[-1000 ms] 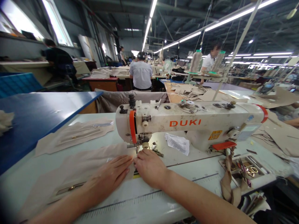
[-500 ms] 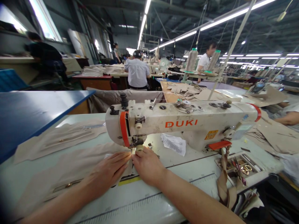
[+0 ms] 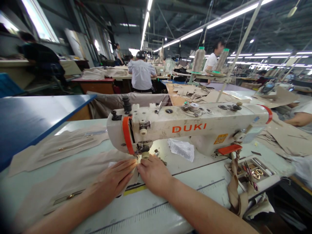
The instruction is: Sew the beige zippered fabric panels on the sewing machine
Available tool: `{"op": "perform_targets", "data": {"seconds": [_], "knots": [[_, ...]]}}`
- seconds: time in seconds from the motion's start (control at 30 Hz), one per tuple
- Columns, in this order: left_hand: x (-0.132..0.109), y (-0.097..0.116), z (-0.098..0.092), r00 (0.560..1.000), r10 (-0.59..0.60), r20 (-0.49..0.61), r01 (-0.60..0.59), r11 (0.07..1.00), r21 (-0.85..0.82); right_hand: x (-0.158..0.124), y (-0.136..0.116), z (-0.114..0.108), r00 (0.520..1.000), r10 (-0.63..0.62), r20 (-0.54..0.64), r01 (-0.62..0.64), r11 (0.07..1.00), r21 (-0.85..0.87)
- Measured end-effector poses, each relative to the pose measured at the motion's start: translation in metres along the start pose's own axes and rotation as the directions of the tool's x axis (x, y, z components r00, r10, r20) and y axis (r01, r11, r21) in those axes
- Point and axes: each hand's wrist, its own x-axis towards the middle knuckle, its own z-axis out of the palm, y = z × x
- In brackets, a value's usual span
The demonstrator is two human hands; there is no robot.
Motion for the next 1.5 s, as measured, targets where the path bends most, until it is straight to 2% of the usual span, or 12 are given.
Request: {"op": "perform_targets", "data": {"seconds": [0.33, 0.6, 0.83, 1.07, 1.1, 1.17, 1.23, 1.27, 1.3, 1.4, 1.47, 1.5], "knots": [[0.004, -0.013, -0.001, 0.995, -0.074, 0.074, 0.076, 0.996, -0.037, 0.003, 0.002, 0.001, 1.0, -0.012, -0.008, 0.012, 1.0, -0.012], [0.007, -0.023, 0.005, 0.995, -0.053, 0.079, 0.053, 0.999, 0.013, 0.001, 0.0, -0.002, 1.0, 0.007, -0.013, -0.008, 0.999, -0.049], [0.004, -0.021, 0.003, 0.994, -0.065, 0.093, 0.063, 0.998, 0.031, -0.004, -0.001, 0.0, 0.999, 0.02, -0.048, -0.022, 0.999, -0.028], [-0.051, 0.015, -0.034, 0.99, -0.073, 0.124, 0.06, 0.993, 0.106, -0.016, -0.006, 0.002, 0.965, -0.043, -0.26, 0.077, 0.99, 0.118], [-0.058, 0.02, -0.041, 0.992, -0.082, 0.101, 0.066, 0.986, 0.155, -0.016, -0.007, 0.002, 0.957, -0.059, -0.284, 0.101, 0.986, 0.135], [-0.072, 0.028, -0.056, 0.986, -0.164, -0.029, 0.165, 0.946, 0.279, -0.017, -0.008, 0.002, 0.945, -0.089, -0.316, 0.145, 0.977, 0.158], [-0.092, 0.033, -0.066, 0.946, -0.275, -0.17, 0.319, 0.877, 0.359, -0.018, -0.01, 0.0, 0.941, -0.115, -0.319, 0.174, 0.971, 0.164], [-0.106, 0.034, -0.069, 0.933, -0.308, -0.187, 0.357, 0.857, 0.371, -0.02, -0.011, -0.001, 0.94, -0.126, -0.316, 0.185, 0.969, 0.162], [-0.123, 0.035, -0.069, 0.937, -0.315, -0.149, 0.348, 0.859, 0.374, -0.022, -0.012, -0.001, 0.942, -0.133, -0.31, 0.189, 0.969, 0.159], [-0.178, 0.04, -0.067, 0.963, -0.24, 0.125, 0.186, 0.923, 0.337, -0.027, -0.012, 0.001, 0.938, -0.149, -0.313, 0.2, 0.971, 0.135], [-0.205, 0.042, -0.072, 0.951, -0.222, 0.217, 0.158, 0.948, 0.276, -0.028, -0.008, 0.006, 0.904, -0.193, -0.381, 0.241, 0.967, 0.08], [-0.211, 0.041, -0.08, 0.947, -0.244, 0.21, 0.193, 0.953, 0.235, -0.028, -0.004, 0.009, 0.879, -0.225, -0.421, 0.27, 0.962, 0.049]]}}
